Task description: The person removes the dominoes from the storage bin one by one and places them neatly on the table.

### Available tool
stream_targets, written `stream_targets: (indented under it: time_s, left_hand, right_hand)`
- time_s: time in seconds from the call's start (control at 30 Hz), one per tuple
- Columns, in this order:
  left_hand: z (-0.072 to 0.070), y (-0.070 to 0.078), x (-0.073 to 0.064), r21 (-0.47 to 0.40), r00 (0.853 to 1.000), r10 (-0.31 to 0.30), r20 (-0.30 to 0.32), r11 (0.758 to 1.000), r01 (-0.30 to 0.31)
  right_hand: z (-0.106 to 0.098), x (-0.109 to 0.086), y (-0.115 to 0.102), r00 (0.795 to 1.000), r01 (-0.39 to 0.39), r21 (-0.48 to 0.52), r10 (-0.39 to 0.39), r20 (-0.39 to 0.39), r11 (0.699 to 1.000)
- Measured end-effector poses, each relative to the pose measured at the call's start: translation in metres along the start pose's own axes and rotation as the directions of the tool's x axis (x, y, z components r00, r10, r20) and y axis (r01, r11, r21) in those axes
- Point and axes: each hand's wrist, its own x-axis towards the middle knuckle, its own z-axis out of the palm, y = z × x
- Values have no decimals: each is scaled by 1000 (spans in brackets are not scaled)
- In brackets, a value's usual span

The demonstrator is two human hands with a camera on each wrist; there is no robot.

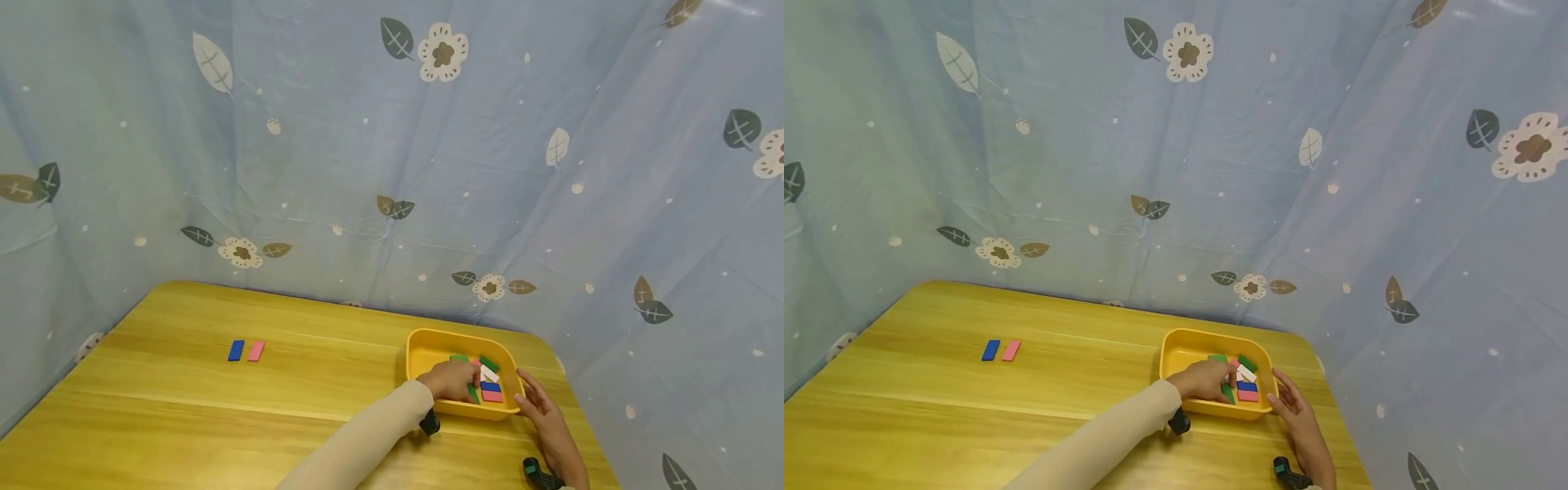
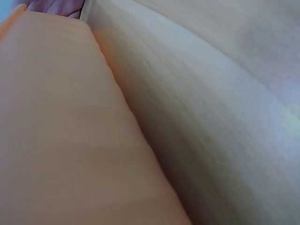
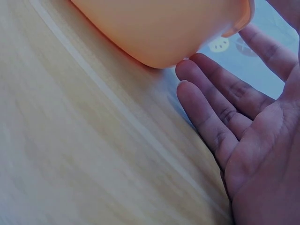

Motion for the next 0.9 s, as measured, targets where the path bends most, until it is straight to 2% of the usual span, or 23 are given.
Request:
stream_targets:
  time_s: [0.13,0.3,0.4,0.6,0.9]
  left_hand:
    - [-4,-2,3,-42,1000,-16,-8,999,16]
    - [-3,-9,3,-175,1000,-22,9,984,23]
    - [-1,-13,2,-218,1000,-13,19,976,17]
    - [-1,-15,0,-154,999,39,35,987,-33]
    - [0,-14,2,-159,998,17,66,987,-6]
  right_hand:
    - [-2,3,-3,1000,8,-14,-8,-5,1000]
    - [-2,3,0,1000,-5,-3,5,-2,1000]
    - [0,1,2,1000,-2,12,2,2,1000]
    - [2,1,4,1000,14,11,-14,0,1000]
    - [1,1,3,1000,-19,5,19,-15,1000]
